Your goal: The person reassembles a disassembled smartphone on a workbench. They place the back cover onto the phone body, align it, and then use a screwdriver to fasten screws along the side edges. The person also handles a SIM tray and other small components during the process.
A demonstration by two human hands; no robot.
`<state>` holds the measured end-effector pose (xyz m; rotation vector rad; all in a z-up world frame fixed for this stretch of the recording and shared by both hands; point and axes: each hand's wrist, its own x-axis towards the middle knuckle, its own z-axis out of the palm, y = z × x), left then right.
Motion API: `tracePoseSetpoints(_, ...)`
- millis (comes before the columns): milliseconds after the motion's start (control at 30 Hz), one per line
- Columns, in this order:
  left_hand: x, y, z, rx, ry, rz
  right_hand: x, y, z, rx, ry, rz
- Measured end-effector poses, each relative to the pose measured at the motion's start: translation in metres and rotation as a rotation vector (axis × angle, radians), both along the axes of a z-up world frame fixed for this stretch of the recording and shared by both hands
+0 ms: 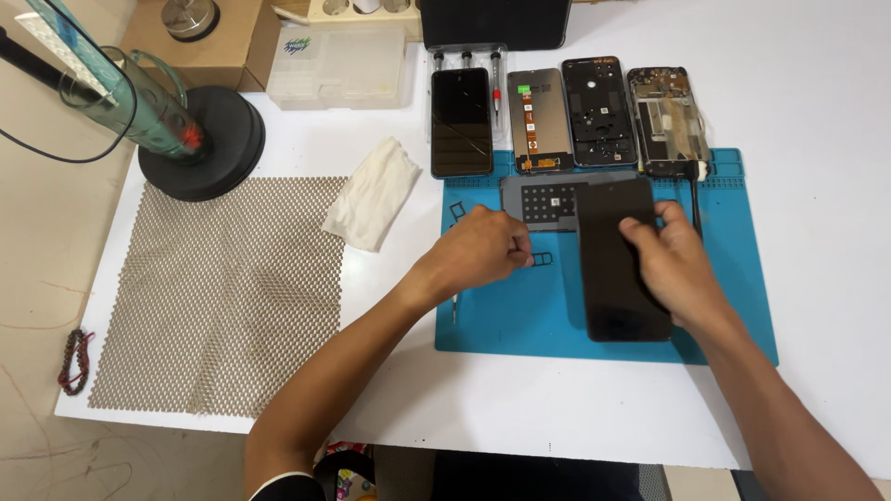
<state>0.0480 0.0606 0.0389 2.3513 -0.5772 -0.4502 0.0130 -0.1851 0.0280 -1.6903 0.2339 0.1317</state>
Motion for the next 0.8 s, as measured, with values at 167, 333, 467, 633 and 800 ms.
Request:
tracePoseSetpoints(167, 0.016, 0.018, 0.01, -0.006, -0.054, -0.023, -0.009, 0.011, 0.007, -0.413, 0.086, 0.068)
tracePoseSetpoints(333, 0.032, 0.056, 0.037, 0.031, -0.115, 0.143, -0.008, 0.012, 0.012, -0.611, 0.03, 0.102)
tracePoseSetpoints(467, 0.036, 0.068, 0.037, 0.181, -0.041, 0.213, -0.015, 0.013, 0.019, -0.781, -0.005, 0.114)
tracePoseSetpoints(633, 0.044, 0.072, 0.024, 0.265, -0.137, 0.116, -0.018, 0.014, 0.013, -1.079, -0.121, 0.137)
tracePoseSetpoints(800, 0.043, 0.072, 0.017, 0.315, -0.09, 0.121, -0.022, 0.017, 0.008, -1.351, -0.282, 0.134)
